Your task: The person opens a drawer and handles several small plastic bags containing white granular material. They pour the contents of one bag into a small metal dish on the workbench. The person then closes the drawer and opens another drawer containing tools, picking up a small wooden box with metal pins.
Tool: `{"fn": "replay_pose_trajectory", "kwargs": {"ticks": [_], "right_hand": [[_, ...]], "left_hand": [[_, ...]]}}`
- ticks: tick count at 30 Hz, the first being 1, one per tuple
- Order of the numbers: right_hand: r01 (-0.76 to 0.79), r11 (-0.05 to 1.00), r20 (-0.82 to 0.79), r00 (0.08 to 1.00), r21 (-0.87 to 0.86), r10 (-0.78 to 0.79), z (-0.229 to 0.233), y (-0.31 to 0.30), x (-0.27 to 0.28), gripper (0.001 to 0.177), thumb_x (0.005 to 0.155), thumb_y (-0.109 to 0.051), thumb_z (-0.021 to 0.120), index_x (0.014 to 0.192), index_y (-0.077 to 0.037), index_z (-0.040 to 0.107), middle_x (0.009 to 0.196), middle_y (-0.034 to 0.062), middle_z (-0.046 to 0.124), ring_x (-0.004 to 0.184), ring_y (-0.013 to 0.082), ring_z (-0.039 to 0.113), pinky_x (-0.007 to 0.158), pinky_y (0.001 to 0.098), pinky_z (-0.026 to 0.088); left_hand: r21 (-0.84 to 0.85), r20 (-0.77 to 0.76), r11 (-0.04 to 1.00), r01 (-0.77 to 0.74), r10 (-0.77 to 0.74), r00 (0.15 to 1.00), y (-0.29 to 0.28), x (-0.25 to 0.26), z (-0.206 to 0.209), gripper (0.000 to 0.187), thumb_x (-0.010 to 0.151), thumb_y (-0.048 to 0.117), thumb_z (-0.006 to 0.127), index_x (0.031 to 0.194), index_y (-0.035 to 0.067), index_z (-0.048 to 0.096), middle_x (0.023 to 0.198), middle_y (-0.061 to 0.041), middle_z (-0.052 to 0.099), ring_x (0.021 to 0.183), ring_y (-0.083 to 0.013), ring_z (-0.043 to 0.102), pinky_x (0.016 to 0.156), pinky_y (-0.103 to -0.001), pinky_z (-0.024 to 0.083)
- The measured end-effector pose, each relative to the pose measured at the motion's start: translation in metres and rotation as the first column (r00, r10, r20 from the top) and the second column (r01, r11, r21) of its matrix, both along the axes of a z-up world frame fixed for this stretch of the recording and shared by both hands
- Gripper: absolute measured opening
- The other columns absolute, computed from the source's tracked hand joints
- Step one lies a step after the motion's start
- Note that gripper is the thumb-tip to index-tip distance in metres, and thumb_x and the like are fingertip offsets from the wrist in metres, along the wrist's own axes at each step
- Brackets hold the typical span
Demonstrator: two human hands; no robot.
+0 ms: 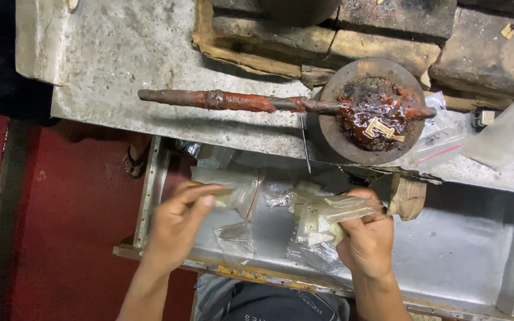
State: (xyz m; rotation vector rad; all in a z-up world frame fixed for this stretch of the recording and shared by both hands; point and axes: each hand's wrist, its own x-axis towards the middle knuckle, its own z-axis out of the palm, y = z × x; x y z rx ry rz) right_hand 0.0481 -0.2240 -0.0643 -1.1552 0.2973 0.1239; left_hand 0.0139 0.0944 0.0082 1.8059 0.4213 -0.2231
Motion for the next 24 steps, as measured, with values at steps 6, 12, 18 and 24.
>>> {"fn": "replay_pose_trajectory", "kwargs": {"ticks": [6,12,18,24], "right_hand": [[0.024,0.993,-0.017,1.0,-0.116,-0.026,0.0,0.003,0.0,0.027,0.082,-0.002,0.079,0.105,-0.002,0.066,0.094,0.008,0.071,0.081,0.0144,0.069,0.075,0.0246,0.058],[-0.004,0.998,0.024,1.0,-0.068,0.006,-0.005,-0.002,0.0,0.024,0.086,0.0,0.078,0.107,0.0,0.066,0.097,0.0115,0.073,0.087,0.0206,0.073,0.081,0.0314,0.062],[-0.117,0.989,0.092,0.988,-0.094,0.126,0.011,0.012,0.001,0.027,0.084,-0.003,0.081,0.109,0.001,0.069,0.089,0.0119,0.076,0.067,0.0149,0.072,0.056,0.0251,0.059],[-0.273,0.91,0.045,0.952,-0.313,0.301,0.033,0.011,0.004,0.035,0.083,-0.018,0.083,0.113,-0.002,0.076,0.087,0.007,0.079,0.06,0.009,0.067,0.05,0.0219,0.055]], "left_hand": [[0.442,-0.177,0.881,0.166,-0.095,0.98,-0.025,0.014,-0.039,0.042,0.098,0.017,0.065,0.139,0.011,0.062,0.115,-0.013,0.077,0.082,-0.0263,0.078,0.076,-0.04,0.071],[0.838,0.296,0.532,-0.123,-0.253,0.921,-0.034,0.002,-0.069,0.033,0.093,0.013,0.078,0.123,0.006,0.067,0.111,-0.012,0.059,0.092,-0.0235,0.056,0.077,-0.032,0.051],[-0.286,0.156,0.934,0.216,-0.176,0.972,-0.07,0.01,0.015,0.052,0.096,0.043,0.06,0.126,0.001,0.068,0.115,-0.014,0.08,0.099,-0.0224,0.079,0.08,-0.031,0.068],[-0.292,0.066,0.955,0.056,-0.039,0.997,-0.084,0.014,0.018,0.019,0.082,0.013,0.084,0.098,0.004,0.078,0.084,-0.004,0.079,0.071,-0.0093,0.069,0.065,-0.021,0.059]]}}
